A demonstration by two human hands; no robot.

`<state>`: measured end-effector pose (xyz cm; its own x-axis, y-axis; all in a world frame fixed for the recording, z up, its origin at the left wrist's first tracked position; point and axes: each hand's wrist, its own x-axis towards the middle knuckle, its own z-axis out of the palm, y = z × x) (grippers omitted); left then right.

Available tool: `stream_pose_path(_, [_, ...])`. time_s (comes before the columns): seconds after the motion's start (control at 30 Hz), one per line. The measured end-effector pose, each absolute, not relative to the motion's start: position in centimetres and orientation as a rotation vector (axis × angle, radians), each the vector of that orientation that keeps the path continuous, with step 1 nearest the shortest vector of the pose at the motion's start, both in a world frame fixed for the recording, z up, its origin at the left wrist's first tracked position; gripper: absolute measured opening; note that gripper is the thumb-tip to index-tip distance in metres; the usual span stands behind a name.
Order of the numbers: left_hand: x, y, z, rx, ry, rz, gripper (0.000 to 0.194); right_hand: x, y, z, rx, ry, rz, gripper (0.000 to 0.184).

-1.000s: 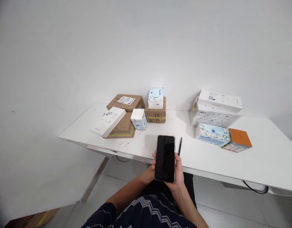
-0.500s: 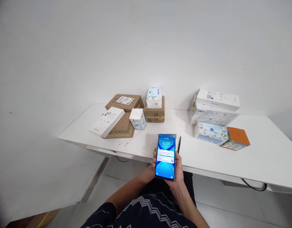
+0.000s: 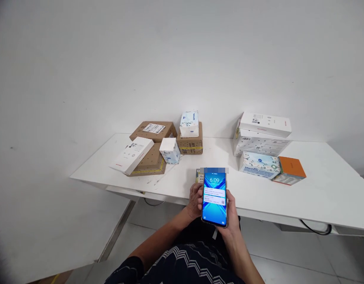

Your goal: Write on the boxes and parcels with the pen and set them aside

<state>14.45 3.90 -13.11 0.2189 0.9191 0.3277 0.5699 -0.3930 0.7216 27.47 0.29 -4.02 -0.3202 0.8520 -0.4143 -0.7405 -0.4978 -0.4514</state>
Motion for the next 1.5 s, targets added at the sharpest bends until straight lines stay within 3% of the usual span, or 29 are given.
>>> stream_pose_path(0.1, [14.3, 3.6, -12.4, 2.228, 1.343, 1.051, 0.029, 30.6, 0.2, -5.1, -1.011, -0.423, 1.666, 0.058])
stream_pose_path(0.33, [14.6, 3.3, -11.1, 2.628, 1.625, 1.123, 0.031, 38.7, 0.1, -9.6, -1.947, -1.249, 0.572, 0.068])
stream_pose_path(0.5, [14.3, 6.7, -10.6, 2.718, 1.465, 1.070, 0.035, 40.9, 1.1, -12.6, -2.077, -1.721, -0.157, 0.057])
stream_pose_path(0.63, [14.8, 11.1, -10.3, 2.710, 1.442, 0.899, 0.038, 41.2, 2.4, -13.8, -2.082, -1.841, -0.420, 0.052])
stream_pose_path(1.03, [19.9, 21.9, -7.6, 2.585, 1.447, 0.719, 0.064, 40.6, 2.6, -12.9, -1.921, -1.700, -0.311, 0.048])
stream_pose_path(1.17, [23.2, 20.7, -6.4, 2.573, 1.224, 0.654, 0.069, 37.8, 1.1, -11.7, -1.716, -1.476, 0.005, 0.035])
stream_pose_path(1.37, [28.6, 20.5, -6.3, 2.419, 1.038, 0.506, 0.095, 34.2, -1.0, -11.3, -1.499, -1.338, 0.488, 0.022])
stream_pose_path(1.5, [30.2, 21.0, -6.0, 2.312, 1.029, 0.520, 0.083, 34.6, -2.1, -11.6, -1.510, -1.309, 0.505, 0.021])
